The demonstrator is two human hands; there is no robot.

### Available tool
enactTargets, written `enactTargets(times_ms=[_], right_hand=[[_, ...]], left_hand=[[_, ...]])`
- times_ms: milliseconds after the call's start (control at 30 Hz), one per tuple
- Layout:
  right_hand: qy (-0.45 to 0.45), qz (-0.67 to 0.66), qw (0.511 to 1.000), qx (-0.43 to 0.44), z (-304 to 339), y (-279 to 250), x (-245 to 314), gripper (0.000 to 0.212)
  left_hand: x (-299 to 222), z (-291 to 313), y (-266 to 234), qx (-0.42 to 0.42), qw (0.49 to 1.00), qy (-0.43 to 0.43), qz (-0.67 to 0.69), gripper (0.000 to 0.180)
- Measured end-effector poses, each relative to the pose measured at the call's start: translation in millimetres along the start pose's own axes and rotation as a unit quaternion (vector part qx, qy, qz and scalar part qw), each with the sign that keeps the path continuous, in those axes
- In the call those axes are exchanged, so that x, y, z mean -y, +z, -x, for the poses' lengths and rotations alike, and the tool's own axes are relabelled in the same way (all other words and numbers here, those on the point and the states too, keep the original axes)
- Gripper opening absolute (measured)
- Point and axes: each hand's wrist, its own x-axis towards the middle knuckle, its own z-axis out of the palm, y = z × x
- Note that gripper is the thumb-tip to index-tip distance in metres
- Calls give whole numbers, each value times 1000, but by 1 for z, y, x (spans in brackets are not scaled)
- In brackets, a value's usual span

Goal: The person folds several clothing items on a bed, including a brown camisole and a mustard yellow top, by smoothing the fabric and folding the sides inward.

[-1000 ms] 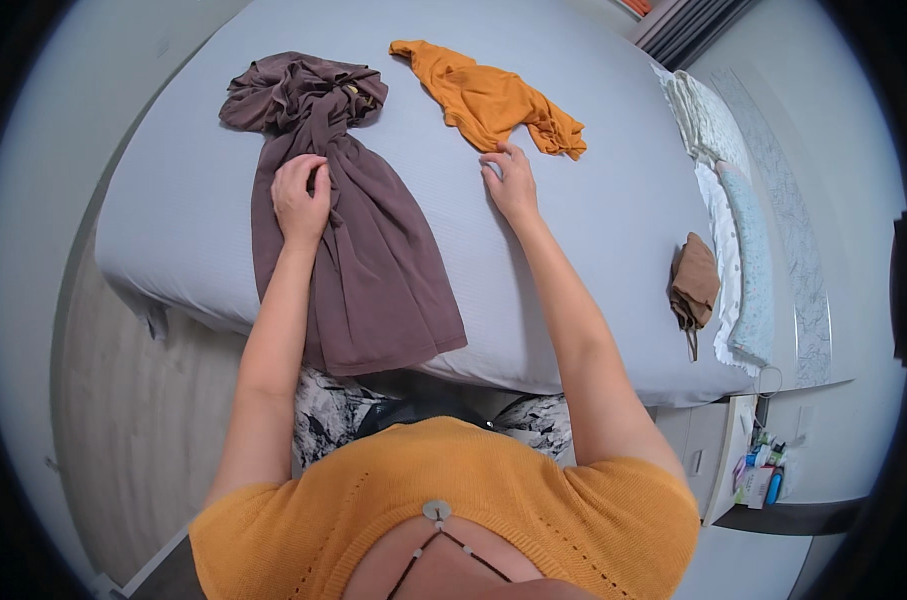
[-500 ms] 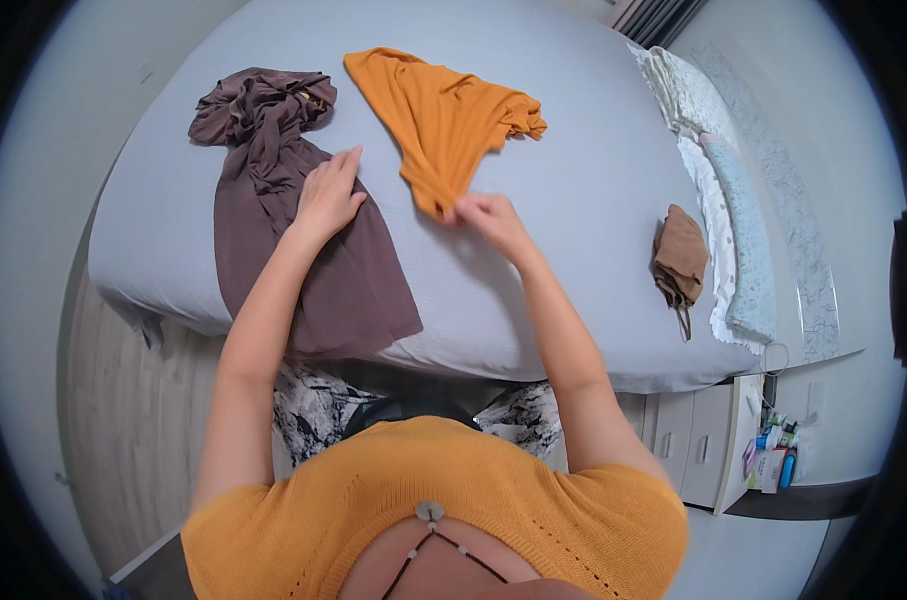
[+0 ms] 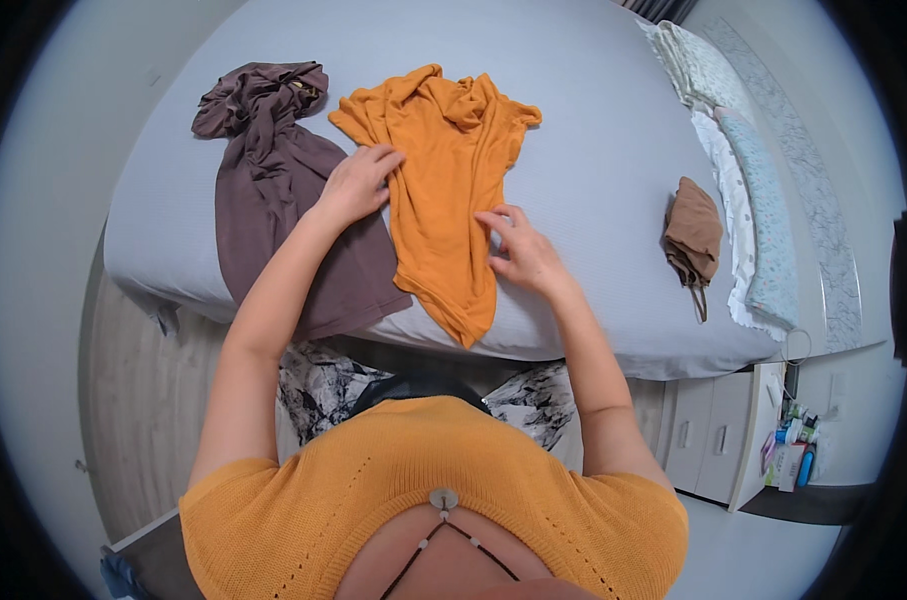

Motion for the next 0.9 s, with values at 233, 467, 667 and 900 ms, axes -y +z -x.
enactTargets(times_ms=[233,467,667,900], right_hand=[[-139,-13,974,-176,-21,29,-19,29],[-8,-399,845,-357,0,-30,-31,21],[-23,-303,797,-521,41,-52,-17,18],[-193,-209,715,-639,54,-109,37,15]], left_hand=[[8,8,11,-39,993,-29,108,30],[7,18,-35,-131,848,-136,495,23],[-47,54,-71,-84,913,-51,395,13],[-98,32,-146,-342,854,128,372,12]])
